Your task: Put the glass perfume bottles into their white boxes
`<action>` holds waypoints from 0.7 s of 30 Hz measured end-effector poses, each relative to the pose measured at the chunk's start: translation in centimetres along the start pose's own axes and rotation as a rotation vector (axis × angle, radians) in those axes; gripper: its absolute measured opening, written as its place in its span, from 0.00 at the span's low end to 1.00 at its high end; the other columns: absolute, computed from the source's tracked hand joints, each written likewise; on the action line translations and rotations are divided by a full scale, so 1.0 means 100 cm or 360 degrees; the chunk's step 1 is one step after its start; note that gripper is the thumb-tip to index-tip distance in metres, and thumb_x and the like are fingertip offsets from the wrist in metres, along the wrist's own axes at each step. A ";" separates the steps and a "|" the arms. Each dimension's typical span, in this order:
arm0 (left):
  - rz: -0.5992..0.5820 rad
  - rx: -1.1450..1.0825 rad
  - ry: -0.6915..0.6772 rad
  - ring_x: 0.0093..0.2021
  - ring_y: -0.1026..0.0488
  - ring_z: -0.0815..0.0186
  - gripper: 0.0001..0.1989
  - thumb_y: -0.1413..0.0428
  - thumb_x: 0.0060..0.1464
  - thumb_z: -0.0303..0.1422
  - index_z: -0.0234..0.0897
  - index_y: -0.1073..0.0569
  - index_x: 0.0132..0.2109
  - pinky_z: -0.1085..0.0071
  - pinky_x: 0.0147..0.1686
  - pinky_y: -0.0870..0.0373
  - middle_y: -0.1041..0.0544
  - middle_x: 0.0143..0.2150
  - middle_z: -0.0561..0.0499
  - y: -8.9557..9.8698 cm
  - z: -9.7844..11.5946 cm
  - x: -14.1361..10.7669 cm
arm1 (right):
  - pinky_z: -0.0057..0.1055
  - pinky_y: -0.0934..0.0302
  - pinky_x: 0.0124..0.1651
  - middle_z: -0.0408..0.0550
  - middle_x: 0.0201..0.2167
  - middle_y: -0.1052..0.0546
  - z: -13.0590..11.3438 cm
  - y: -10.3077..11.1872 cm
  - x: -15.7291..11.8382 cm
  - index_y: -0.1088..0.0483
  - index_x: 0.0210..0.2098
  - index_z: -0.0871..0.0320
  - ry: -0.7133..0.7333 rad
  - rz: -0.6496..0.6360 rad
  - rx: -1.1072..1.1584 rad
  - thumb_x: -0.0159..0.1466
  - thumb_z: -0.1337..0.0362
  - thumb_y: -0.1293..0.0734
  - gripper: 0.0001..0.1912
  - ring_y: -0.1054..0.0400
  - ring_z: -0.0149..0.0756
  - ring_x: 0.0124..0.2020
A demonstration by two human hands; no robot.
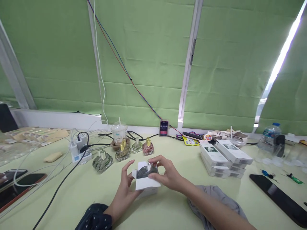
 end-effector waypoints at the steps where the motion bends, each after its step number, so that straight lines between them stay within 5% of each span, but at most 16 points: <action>1: 0.0009 -0.0018 0.0014 0.37 0.25 0.59 0.45 0.39 0.44 0.48 0.44 0.56 0.61 0.61 0.41 0.30 0.24 0.36 0.50 -0.001 0.001 0.000 | 0.31 0.37 0.40 0.47 0.40 0.26 -0.001 0.000 0.000 0.34 0.46 0.55 0.0002 0.0004 0.0003 0.57 0.63 0.31 0.17 0.33 0.34 0.38; 10: 0.0090 -0.0013 0.0000 0.27 0.26 0.64 0.44 0.37 0.42 0.46 0.44 0.51 0.60 0.62 0.38 0.28 0.26 0.28 0.56 0.006 0.006 0.001 | 0.31 0.37 0.41 0.48 0.40 0.26 0.000 0.000 -0.001 0.33 0.47 0.54 0.0025 0.0027 0.0015 0.58 0.62 0.31 0.18 0.33 0.34 0.38; 21: 0.0031 -0.0070 0.0034 0.30 0.27 0.63 0.45 0.38 0.42 0.47 0.46 0.54 0.61 0.65 0.37 0.30 0.25 0.32 0.54 0.002 -0.001 0.002 | 0.34 0.37 0.44 0.47 0.37 0.25 -0.009 -0.005 0.001 0.32 0.46 0.54 0.0166 -0.0089 -0.0139 0.60 0.66 0.34 0.14 0.33 0.35 0.40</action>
Point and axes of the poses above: each hand's wrist, its own x-axis towards the middle knuckle, its own y-axis out of the back of the hand, z = x × y, the point moved 10 cm from there along x, towards the middle knuckle
